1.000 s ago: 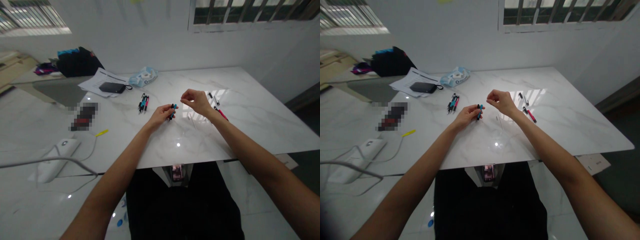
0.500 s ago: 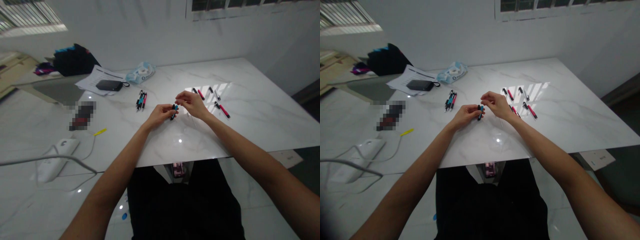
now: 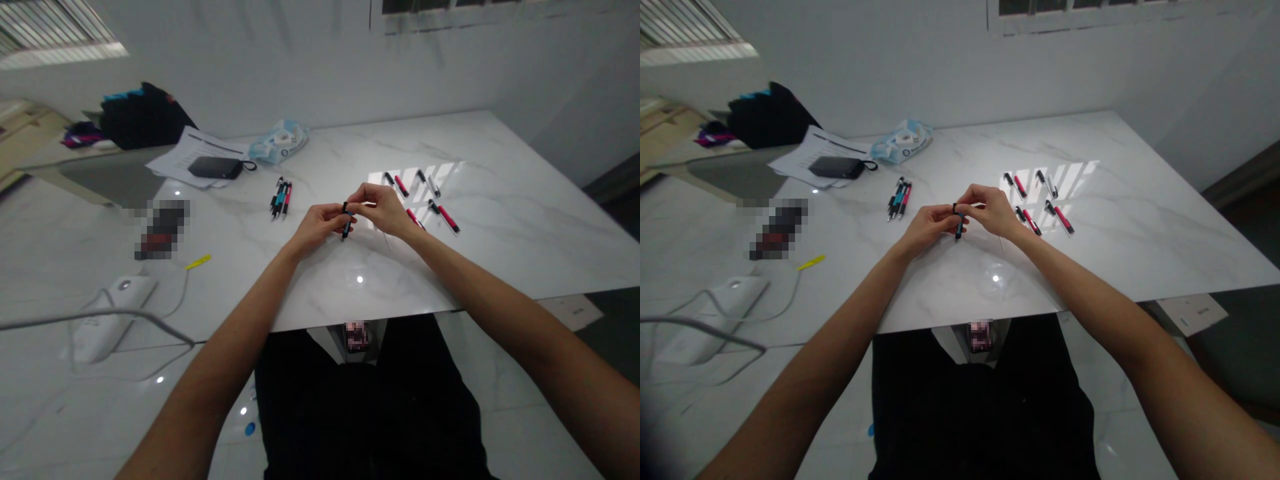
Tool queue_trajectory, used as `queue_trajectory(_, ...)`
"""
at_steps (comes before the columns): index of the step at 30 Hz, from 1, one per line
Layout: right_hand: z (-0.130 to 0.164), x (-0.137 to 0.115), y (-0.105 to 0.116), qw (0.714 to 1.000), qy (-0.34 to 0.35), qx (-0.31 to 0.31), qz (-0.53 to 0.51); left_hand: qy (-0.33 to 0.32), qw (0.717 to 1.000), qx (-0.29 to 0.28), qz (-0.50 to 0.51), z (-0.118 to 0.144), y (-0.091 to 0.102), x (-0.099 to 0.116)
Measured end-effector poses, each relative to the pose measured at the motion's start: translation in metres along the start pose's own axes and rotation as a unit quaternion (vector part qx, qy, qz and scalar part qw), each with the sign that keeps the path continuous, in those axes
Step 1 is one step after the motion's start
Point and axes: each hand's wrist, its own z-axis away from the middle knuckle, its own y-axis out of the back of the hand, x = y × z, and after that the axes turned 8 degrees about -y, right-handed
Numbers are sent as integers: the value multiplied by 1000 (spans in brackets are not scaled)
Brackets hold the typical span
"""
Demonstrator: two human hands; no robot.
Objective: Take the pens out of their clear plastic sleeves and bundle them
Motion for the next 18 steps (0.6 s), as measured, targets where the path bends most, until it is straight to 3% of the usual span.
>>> queue_trajectory(6,-4,-2,4,999,-3,11,-44,-6,1000,8,11,-1,2,2)
queue_trajectory(14,-3,-6,12,999,12,-33,32,3,1000,1,-14,0,3,1)
queue_trajectory(18,0,-9,12,997,19,-26,70,1,1000,12,-13,0,3,4)
